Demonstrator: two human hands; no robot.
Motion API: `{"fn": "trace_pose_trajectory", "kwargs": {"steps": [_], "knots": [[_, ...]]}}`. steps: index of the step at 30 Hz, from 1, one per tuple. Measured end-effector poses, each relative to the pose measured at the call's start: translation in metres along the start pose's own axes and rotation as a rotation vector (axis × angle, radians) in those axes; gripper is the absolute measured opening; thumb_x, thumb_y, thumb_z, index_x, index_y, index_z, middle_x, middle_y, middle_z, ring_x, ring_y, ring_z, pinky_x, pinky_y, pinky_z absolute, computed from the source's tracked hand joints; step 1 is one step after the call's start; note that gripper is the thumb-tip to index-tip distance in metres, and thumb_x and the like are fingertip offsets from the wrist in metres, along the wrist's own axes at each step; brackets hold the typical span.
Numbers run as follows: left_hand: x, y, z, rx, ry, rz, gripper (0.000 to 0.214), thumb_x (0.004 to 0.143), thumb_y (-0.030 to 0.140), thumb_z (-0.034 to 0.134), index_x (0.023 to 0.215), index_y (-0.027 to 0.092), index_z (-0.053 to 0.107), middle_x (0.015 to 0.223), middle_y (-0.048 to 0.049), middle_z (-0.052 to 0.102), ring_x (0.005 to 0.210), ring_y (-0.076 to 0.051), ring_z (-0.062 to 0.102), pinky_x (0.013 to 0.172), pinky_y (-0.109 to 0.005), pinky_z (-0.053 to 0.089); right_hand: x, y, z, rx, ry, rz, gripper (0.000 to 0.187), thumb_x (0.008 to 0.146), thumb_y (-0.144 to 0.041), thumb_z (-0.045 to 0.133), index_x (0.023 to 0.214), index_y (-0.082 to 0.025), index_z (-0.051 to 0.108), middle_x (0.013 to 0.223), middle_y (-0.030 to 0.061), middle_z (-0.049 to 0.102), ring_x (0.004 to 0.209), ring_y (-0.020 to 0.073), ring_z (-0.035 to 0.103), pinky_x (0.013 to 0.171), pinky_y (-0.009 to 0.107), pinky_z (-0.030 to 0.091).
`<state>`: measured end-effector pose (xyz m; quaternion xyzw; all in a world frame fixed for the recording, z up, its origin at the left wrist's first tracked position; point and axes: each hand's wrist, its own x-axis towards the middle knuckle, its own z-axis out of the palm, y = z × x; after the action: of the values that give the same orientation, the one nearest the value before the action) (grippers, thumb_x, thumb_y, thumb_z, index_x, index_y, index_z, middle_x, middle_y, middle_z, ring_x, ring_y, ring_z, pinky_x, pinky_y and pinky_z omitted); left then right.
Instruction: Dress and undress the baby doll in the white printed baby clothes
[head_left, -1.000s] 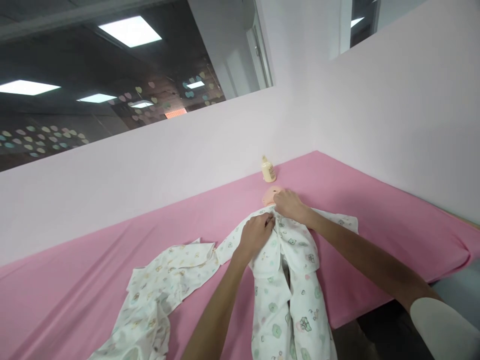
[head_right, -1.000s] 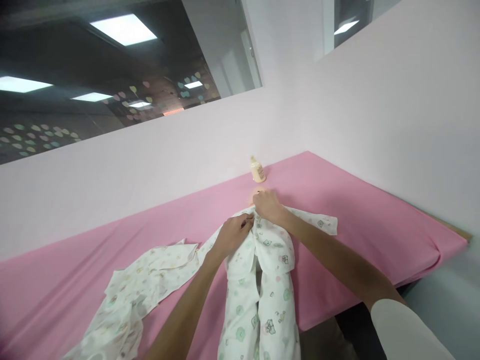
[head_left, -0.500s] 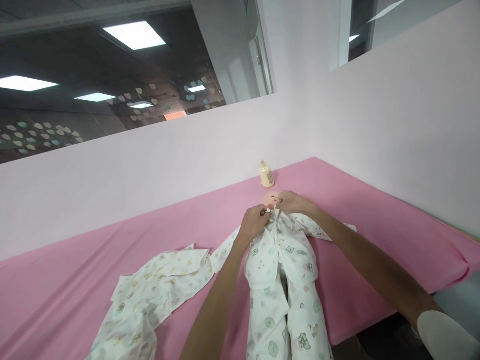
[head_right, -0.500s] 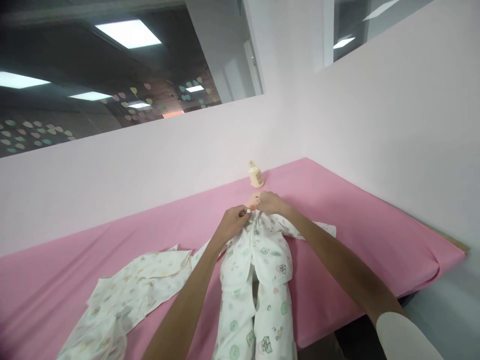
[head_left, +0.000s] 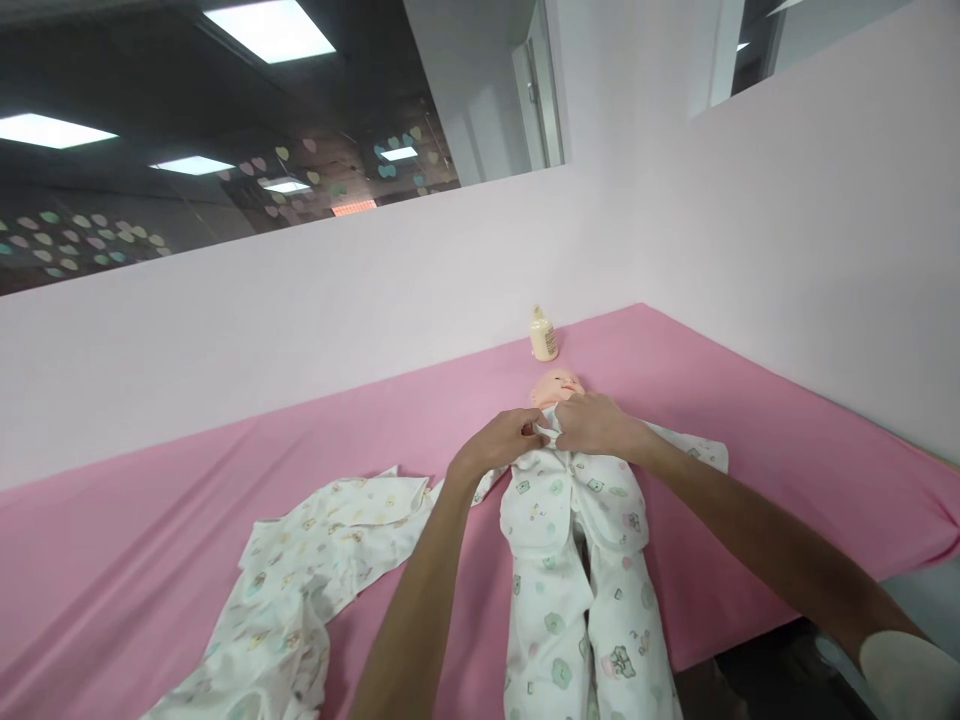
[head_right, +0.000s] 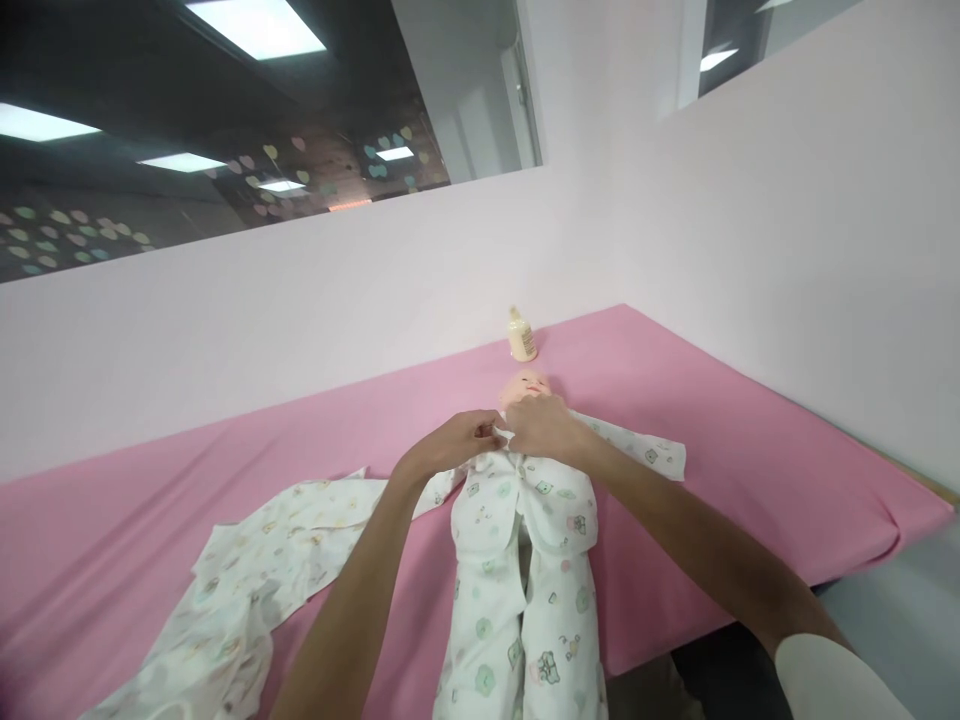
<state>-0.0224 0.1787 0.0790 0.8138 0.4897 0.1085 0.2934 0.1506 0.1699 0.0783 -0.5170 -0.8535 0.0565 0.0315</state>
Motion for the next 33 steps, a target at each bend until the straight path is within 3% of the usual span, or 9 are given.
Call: {"fn": "trace_pose_trajectory", "kwargs": {"steps": [6, 10, 14, 18, 23, 29, 33], "knots": [[0.000, 0.005, 0.004, 0.181, 0.075, 0.043, 0.015, 0.078, 0.028, 0.054, 0.086, 0.021, 0.065, 0.081, -0.0023, 0.053, 0.076, -0.017, 0.053, 0.065, -0.026, 0.042, -0.001, -0.001, 0.003, -0.052, 0.065, -0.005, 0.018, 0.077, -0.014, 0.050, 0.088, -0.016, 0.064, 0.089, 0.0120, 0.067, 0.091, 0.0252, 0.064, 0.065, 0.028, 0.042], [0.000, 0.009, 0.011, 0.259, 0.158, 0.133, 0.015, 0.079, 0.025, 0.052, 0.087, 0.021, 0.064, 0.088, -0.0044, 0.055, 0.090, -0.020, 0.053, 0.074, -0.028, 0.042, 0.002, 0.003, 0.001, 0.022, 0.090, -0.003, 0.008, 0.077, -0.015, 0.050, 0.075, -0.017, 0.058, 0.083, 0.0093, 0.065, 0.085, 0.0221, 0.063, 0.060, 0.025, 0.039], [0.001, 0.012, 0.011, 0.228, 0.148, 0.128, 0.016, 0.080, 0.023, 0.046, 0.078, 0.019, 0.061, 0.083, -0.0033, 0.058, 0.076, -0.017, 0.053, 0.066, -0.028, 0.039, 0.007, 0.017, -0.006, 0.344, -0.072, -0.021, 0.024, 0.077, -0.017, 0.051, 0.056, -0.018, 0.039, 0.059, 0.0000, 0.051, 0.055, 0.0108, 0.050, 0.048, 0.021, 0.030], [0.000, 0.012, 0.008, 0.167, 0.158, 0.156, 0.019, 0.080, 0.024, 0.044, 0.076, 0.020, 0.062, 0.077, -0.0022, 0.057, 0.071, -0.016, 0.051, 0.064, -0.027, 0.039, 0.010, 0.028, -0.010, 0.545, -0.172, -0.025, 0.024, 0.073, -0.016, 0.053, 0.055, -0.018, 0.038, 0.056, -0.0027, 0.047, 0.051, 0.0082, 0.046, 0.045, 0.019, 0.030], [-0.001, 0.008, 0.006, 0.079, 0.122, 0.152, 0.020, 0.081, 0.026, 0.045, 0.079, 0.020, 0.064, 0.078, -0.0015, 0.057, 0.069, -0.014, 0.049, 0.063, -0.026, 0.039, 0.013, 0.033, -0.008, 0.501, -0.218, -0.058, 0.016, 0.073, -0.012, 0.050, 0.059, -0.017, 0.044, 0.064, 0.0000, 0.056, 0.057, 0.0097, 0.051, 0.048, 0.019, 0.034], [0.001, 0.007, 0.008, -0.030, 0.132, 0.140, 0.022, 0.082, 0.028, 0.044, 0.084, 0.020, 0.064, 0.091, -0.0023, 0.062, 0.080, -0.016, 0.054, 0.070, -0.026, 0.043, 0.014, 0.032, -0.006, 0.423, -0.232, -0.092, 0.019, 0.074, -0.008, 0.047, 0.057, -0.016, 0.044, 0.060, -0.0017, 0.049, 0.054, 0.0086, 0.044, 0.049, 0.021, 0.031], [-0.001, 0.006, 0.003, -0.006, 0.144, 0.107, 0.022, 0.082, 0.030, 0.044, 0.083, 0.019, 0.063, 0.089, -0.0019, 0.061, 0.077, -0.015, 0.053, 0.069, -0.026, 0.043, 0.012, 0.029, -0.007, 0.365, -0.219, -0.083, 0.028, 0.077, -0.011, 0.049, 0.053, -0.017, 0.035, 0.056, -0.0033, 0.041, 0.051, 0.0083, 0.037, 0.049, 0.022, 0.027]]}}
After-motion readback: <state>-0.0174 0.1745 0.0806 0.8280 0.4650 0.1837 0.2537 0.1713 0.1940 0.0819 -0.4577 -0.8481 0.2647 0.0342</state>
